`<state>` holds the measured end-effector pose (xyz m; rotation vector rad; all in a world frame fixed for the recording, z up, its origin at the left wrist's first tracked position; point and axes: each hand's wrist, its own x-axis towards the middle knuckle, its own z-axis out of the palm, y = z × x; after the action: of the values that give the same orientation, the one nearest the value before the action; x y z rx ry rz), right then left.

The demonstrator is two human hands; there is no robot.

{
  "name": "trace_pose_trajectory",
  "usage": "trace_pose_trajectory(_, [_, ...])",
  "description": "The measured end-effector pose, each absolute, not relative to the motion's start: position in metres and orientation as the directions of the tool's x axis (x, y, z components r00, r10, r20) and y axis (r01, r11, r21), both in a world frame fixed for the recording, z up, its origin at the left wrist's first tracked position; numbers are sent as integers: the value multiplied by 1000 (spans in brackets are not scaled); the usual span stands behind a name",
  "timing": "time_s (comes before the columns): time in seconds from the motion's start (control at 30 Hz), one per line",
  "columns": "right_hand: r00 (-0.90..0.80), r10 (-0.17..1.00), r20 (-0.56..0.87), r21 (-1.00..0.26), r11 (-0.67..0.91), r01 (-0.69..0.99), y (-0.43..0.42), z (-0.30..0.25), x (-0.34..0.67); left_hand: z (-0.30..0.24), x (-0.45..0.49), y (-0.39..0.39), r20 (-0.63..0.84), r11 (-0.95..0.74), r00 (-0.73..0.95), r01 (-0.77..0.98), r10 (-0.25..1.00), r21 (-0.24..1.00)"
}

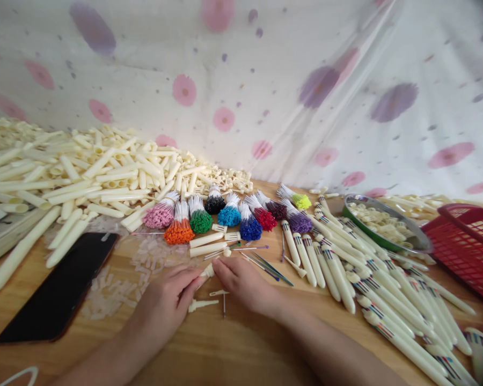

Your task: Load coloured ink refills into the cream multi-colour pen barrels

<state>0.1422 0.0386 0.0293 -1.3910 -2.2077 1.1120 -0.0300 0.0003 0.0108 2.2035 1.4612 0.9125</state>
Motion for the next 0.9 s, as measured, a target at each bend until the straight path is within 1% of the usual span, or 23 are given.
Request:
trace_pose_trajectory(0.13, [-492, 838, -236, -766, 150, 625, 44, 36, 147, 13, -28, 5, 350, -503, 379, 761, 857, 410])
trace_pose_trajectory(0.2, [-505, 825, -254, -795, 119, 595, 45, 36, 148, 11, -28, 5, 396, -543, 412, 780, 820, 312])
trace_pose_trajectory(0.27, [-524, 814, -251, -803, 127, 582, 45, 33, 148, 9, -28, 5, 436, -571, 438, 785, 786, 239])
trace_pose_trajectory(0.37, [-519, 823, -232, -770, 170, 614, 47, 29, 148, 9, -26, 7, 414, -575, 463, 793, 784, 201])
trace_pose_trajectory(0.5, [-448, 866, -222, -658, 207, 724, 53, 33, 157, 23, -30, 19, 317, -538, 459, 810, 830, 234])
trace_pose_trajectory(0.53, [-433, 874, -222, -617, 218, 756, 56, 35, 161, 30, -35, 25, 307, -513, 437, 825, 845, 238])
trace_pose_trajectory(0.6, [-396, 893, -215, -525, 237, 818, 61, 39, 169, 46, -50, 43, 311, -397, 322, 891, 894, 220])
trace_pose_trajectory(0.63, [-372, 905, -204, -475, 241, 846, 63, 40, 172, 54, -61, 54, 293, -315, 252, 930, 922, 191])
trace_pose_trajectory(0.67, [-346, 919, -189, -427, 241, 872, 66, 40, 175, 61, -72, 66, 286, -210, 164, 968, 944, 137])
trace_pose_trajectory(0.7, [-319, 932, -171, -381, 236, 894, 67, 40, 176, 67, -82, 77, 281, -163, 127, 981, 951, 108])
trace_pose_trajectory(0.8, [-270, 954, -129, -287, 224, 931, 69, 38, 175, 73, -106, 105, 252, -81, 63, 995, 966, 63])
trace_pose_trajectory(0.9, [-266, 958, -108, -252, 232, 939, 66, 36, 166, 63, -113, 118, 191, -46, 38, 998, 981, 40])
